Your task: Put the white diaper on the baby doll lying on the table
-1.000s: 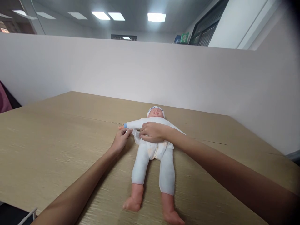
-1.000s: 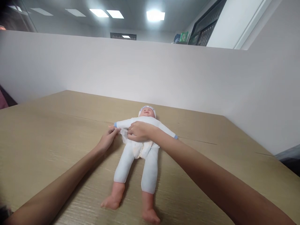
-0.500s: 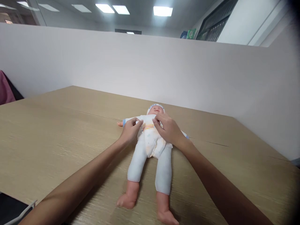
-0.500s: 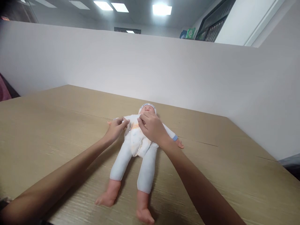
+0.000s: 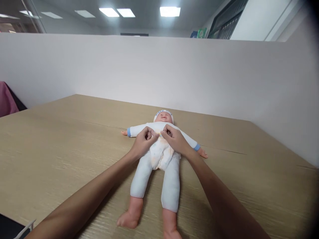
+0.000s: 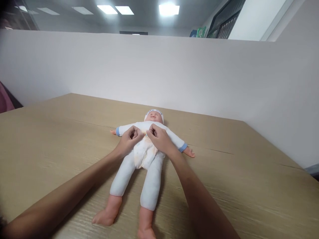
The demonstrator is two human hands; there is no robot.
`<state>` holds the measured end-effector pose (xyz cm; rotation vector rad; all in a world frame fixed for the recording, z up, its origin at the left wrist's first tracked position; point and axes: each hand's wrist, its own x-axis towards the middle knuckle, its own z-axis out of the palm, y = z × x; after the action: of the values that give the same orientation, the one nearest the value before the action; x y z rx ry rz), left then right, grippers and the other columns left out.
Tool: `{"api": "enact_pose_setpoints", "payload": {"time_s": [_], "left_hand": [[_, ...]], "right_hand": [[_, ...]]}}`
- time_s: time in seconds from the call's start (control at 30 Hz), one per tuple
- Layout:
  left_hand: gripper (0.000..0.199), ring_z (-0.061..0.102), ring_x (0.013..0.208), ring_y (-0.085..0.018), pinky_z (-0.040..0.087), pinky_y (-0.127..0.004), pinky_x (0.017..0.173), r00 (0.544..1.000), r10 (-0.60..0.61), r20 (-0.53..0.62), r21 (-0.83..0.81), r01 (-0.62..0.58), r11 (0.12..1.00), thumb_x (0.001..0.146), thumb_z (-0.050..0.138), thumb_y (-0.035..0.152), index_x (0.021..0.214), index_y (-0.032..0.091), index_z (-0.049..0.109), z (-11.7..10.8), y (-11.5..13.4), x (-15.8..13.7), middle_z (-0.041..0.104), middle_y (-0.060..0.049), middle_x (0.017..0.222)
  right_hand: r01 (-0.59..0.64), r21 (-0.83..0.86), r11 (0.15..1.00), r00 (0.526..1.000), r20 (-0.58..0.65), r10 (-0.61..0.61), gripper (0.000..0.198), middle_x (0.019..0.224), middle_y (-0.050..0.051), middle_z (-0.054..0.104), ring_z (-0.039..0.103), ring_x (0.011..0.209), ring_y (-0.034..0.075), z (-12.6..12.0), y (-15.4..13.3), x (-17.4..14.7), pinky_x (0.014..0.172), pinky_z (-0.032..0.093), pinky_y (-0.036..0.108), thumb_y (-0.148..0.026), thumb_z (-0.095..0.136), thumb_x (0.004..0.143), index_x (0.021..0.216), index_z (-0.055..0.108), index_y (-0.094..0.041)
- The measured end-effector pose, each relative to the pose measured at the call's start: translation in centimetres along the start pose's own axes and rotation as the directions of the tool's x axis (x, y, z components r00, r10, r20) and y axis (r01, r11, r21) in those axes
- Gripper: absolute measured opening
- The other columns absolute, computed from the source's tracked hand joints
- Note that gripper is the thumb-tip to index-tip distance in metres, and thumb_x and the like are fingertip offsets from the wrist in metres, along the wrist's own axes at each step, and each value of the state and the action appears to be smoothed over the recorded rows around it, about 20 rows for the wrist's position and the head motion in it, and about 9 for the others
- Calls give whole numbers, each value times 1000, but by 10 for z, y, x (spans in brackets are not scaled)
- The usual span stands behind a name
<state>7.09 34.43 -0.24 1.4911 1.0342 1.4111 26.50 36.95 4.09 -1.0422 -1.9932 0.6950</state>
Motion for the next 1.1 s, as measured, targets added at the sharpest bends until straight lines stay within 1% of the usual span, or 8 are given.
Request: {"api": "enact_pose_setpoints", "payload": {"time_s": [0.27,0.37,0.5,0.67,0.73,0.83,0.93,1.1], "left_hand": [[43,35,68,-15,30,-29,65,993,65,102,-72,-57,996,95,77,59,115,22,71,-10,-6,-7,37,6,76],[43,37,70,-15,30,-30,66,991,57,120,-138,-40,990,98,72,60,118,22,71,-12,-11,-7,39,5,77],[43,36,70,-15,29,-29,66,990,72,123,-152,-53,987,98,73,60,117,21,70,-13,-14,-6,39,5,77],[45,32,67,-14,28,-29,64,991,73,109,-114,-60,992,93,80,56,118,21,70,-15,-14,-4,35,7,74],[46,39,71,-14,35,-28,68,992,86,97,-130,-73,989,92,81,54,123,23,68,-16,-17,-4,44,5,81],[44,52,82,-17,44,-29,75,999,51,-13,-151,-52,987,96,74,56,126,24,66,-17,-24,-1,58,-1,98],[42,55,83,-19,46,-30,75,996,-26,-84,-142,14,990,99,66,58,123,24,64,-17,-33,3,60,-2,99],[44,59,96,-22,49,-32,86,997,-30,-67,-100,24,995,91,76,61,110,22,68,-16,-38,9,65,-4,105]], "right_hand": [[-8,91,996,992,122,-3,12,81,-5,50,44,74,17,-10,-5,-4,70,36,32,-33,58,98,91,54,-25],[-4,42,999,994,113,-1,24,81,-4,51,45,75,17,-9,-14,-6,70,36,33,-43,58,102,87,56,-24],[-51,-69,996,999,16,52,42,80,-2,57,50,78,18,2,-26,-5,73,38,35,-56,64,100,74,56,-24],[-139,-161,977,990,-53,132,39,78,-1,59,54,78,20,13,-27,1,75,40,36,-45,69,94,65,54,-24],[-130,-154,979,991,-44,125,34,78,-1,60,53,78,19,14,-27,2,75,40,36,-41,67,94,67,55,-24],[-84,-95,992,996,-2,84,31,79,-2,61,54,78,19,12,-29,2,74,40,35,-42,63,97,73,56,-24],[-62,-67,996,998,14,63,31,78,-3,60,53,76,18,11,-31,1,73,39,34,-44,62,99,76,56,-24],[-97,-77,992,995,27,100,31,73,-4,56,48,70,17,6,-28,3,68,36,34,-45,62,99,76,56,-25]]}}
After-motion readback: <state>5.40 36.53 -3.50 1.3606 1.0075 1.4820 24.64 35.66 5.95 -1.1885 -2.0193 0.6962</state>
